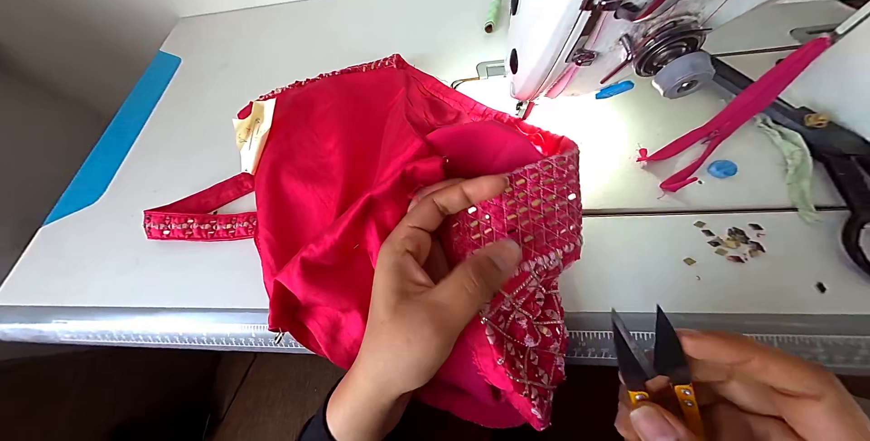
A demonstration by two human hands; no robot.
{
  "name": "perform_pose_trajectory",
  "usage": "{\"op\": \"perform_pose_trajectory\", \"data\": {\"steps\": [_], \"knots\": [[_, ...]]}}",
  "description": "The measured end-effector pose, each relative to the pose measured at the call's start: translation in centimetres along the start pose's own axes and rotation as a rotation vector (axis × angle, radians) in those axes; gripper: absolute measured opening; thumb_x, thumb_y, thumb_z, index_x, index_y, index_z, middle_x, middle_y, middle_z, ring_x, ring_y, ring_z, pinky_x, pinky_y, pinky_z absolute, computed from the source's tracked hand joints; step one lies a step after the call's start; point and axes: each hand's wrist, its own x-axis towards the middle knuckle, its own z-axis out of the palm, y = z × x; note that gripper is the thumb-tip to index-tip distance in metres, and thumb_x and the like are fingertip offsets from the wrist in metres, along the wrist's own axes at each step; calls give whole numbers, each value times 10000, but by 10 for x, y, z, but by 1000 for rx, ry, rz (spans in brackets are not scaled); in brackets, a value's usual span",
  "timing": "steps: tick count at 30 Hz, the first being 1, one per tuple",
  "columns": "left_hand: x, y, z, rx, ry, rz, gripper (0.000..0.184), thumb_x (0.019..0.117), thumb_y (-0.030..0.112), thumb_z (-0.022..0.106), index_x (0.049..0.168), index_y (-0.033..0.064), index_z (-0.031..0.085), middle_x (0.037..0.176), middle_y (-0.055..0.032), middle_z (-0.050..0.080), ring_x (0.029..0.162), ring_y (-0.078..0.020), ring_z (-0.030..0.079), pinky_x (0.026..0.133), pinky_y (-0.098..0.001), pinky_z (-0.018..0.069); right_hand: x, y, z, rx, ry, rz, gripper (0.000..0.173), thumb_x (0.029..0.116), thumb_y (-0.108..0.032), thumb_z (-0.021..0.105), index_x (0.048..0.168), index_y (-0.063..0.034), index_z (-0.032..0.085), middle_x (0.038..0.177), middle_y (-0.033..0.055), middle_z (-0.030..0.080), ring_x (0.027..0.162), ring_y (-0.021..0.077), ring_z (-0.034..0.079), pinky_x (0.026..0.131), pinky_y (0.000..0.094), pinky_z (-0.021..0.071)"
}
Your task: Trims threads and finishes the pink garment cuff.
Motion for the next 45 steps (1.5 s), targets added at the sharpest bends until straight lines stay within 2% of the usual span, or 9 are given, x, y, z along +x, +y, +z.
{"op": "perform_pose_trajectory", "data": {"steps": [4,8,15,19,24,29,32,36,45], "knots": [[6,5,-1,-2,-61,52,611,838,-140,643,1412,47,555,1394,-113,555,1143,-186,661,864,-313,628,-1,8,7,-18,19,34,388,935,-168,748,1240,-165,507,928,-145,641,763,-70,592,641,101,502],[9,6,1,-132,-51,36,597,906,-152,559,1437,118,524,1318,-96,632,1056,-134,702,831,-275,623,-2,19,18,-48,26,30,376,917,-213,781,1185,-103,542,1106,-62,642,757,-86,567,615,84,487],[2,0,5,-187,96,1,192,966,15,656,1026,134,795,933,-30,756,798,-47,717,696,-210,609,6,17,31,-127,73,52,342,894,-70,753,1128,-37,504,973,-30,692,713,-52,597,596,96,498],[-2,0,1,-127,5,-29,372,1031,-4,483,1336,64,685,1277,-79,700,981,-101,715,829,-258,608,7,16,26,-126,62,55,251,969,-131,682,1136,-67,506,976,-43,691,723,-54,605,576,99,497],[-3,-4,-8,-14,-226,35,698,877,-100,570,1545,55,445,1445,-107,568,1134,-139,670,921,-280,595,6,15,11,111,-24,99,211,1066,-281,530,1215,-163,621,1028,-109,628,733,-52,601,574,122,522],[-2,-13,-8,-53,-232,106,719,864,-173,617,1525,59,453,1457,-106,559,1162,-157,667,941,-294,596,13,-5,13,158,-36,78,248,1105,-244,465,1224,-125,648,1003,-74,672,725,-4,655,568,158,567],[-4,-14,-6,-60,-210,141,711,854,-177,640,1500,62,464,1419,-101,576,1148,-156,670,934,-296,601,26,-16,19,80,-11,50,215,1088,-217,517,1294,-160,534,995,-96,678,657,-29,629,495,133,534],[-5,-14,-8,-102,-229,134,791,862,-167,615,1570,81,364,1452,-117,538,1155,-160,663,938,-303,598,43,-23,24,11,-24,16,419,1003,-39,560,1343,-185,364,1003,-88,658,649,2,632,500,156,545],[-5,-16,-12,-185,-262,126,799,850,-149,531,1589,71,323,1401,-121,562,1084,-115,668,894,-268,592,56,-25,29,-233,17,-115,227,999,-105,606,1218,-161,604,1061,-84,714,863,27,703,678,158,600]]}}
